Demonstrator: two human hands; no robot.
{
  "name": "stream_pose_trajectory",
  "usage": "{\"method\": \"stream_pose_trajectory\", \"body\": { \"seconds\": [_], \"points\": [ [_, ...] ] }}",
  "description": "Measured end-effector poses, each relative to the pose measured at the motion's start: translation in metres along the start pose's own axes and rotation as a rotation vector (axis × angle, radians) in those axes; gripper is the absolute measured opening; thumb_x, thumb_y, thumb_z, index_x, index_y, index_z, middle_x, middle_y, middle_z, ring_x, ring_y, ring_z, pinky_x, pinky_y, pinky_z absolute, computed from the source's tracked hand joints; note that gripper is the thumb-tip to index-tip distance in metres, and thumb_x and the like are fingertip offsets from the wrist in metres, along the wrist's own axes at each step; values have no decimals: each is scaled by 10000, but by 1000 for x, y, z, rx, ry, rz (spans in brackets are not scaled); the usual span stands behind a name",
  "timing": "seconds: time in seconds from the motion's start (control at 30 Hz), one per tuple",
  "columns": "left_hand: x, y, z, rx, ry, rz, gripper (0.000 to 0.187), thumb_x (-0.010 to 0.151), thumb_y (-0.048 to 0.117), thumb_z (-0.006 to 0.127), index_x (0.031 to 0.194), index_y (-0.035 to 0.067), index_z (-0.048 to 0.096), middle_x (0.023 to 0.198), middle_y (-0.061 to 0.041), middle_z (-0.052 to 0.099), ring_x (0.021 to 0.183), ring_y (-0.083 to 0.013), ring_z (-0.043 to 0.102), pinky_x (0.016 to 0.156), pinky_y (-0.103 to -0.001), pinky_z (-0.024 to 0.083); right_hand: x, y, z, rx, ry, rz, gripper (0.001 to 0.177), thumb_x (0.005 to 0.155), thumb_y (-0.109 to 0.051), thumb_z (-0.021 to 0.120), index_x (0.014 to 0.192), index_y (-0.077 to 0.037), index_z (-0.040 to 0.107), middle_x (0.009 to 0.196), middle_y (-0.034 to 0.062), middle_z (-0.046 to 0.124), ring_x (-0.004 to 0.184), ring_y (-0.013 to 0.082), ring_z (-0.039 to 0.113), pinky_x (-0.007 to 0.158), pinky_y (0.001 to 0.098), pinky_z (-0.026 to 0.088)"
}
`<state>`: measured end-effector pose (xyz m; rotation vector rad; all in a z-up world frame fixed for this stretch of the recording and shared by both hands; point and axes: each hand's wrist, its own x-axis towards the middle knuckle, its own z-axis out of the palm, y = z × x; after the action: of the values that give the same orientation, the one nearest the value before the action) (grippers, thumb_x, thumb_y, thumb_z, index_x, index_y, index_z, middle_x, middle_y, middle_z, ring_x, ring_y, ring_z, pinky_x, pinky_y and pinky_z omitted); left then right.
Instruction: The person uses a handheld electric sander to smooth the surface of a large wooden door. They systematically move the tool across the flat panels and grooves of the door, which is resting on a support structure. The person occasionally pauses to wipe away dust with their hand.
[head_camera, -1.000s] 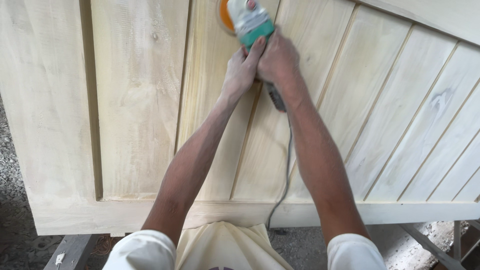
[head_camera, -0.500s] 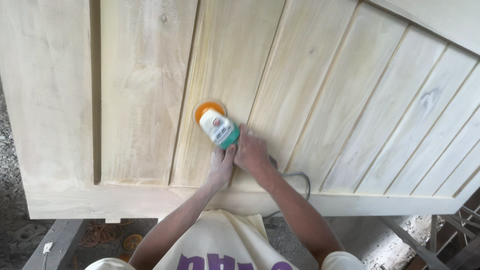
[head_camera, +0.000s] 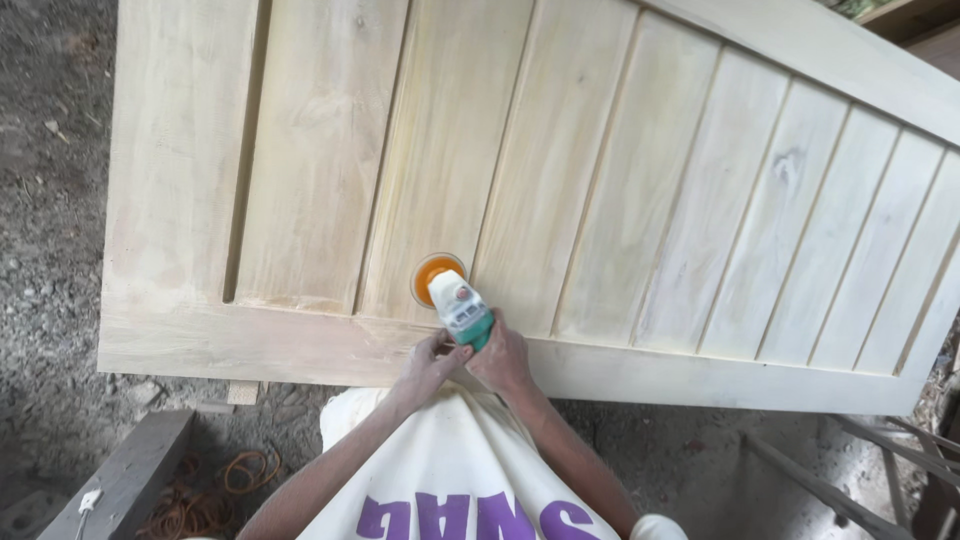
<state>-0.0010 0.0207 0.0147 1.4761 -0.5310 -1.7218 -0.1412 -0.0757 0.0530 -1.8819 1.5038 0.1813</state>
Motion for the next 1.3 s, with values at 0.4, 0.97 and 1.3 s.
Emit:
{"method": "stream_pose_trajectory", "body": {
  "seconds": [0.4, 0.97, 1.3],
  "points": [
    [-70, -62, -60, 1056, 237, 330, 794, 860, 407, 774, 1466, 10, 449, 1570, -171, 396, 1491, -370, 322, 1220, -517, 256, -138, 54, -41, 718, 319, -62, 569, 739, -52, 867, 1243, 16, 611, 1080, 85, 712, 907, 203, 714, 831, 355, 598],
    [-88, -101, -82, 1319, 332, 305, 1039, 850, 384, 785, 1631, -10, 224, 1723, -219, 115, 1597, -374, 70, 1285, -524, 98, -248, 116, -27, 1164, 473, 94, 554, 798, 92, 697, 1323, 44, 526, 1004, 160, 712, 849, 265, 737, 807, 426, 653],
    [-123, -88, -121, 1089, 55, 347, 692, 879, 398, 757, 1425, 41, 527, 1545, -160, 445, 1467, -304, 345, 1200, -494, 212, -182, -14, 35, 447, 375, 63, 715, 721, -73, 891, 1341, 25, 549, 1192, 138, 681, 1028, 232, 696, 932, 387, 579]
  ]
}}
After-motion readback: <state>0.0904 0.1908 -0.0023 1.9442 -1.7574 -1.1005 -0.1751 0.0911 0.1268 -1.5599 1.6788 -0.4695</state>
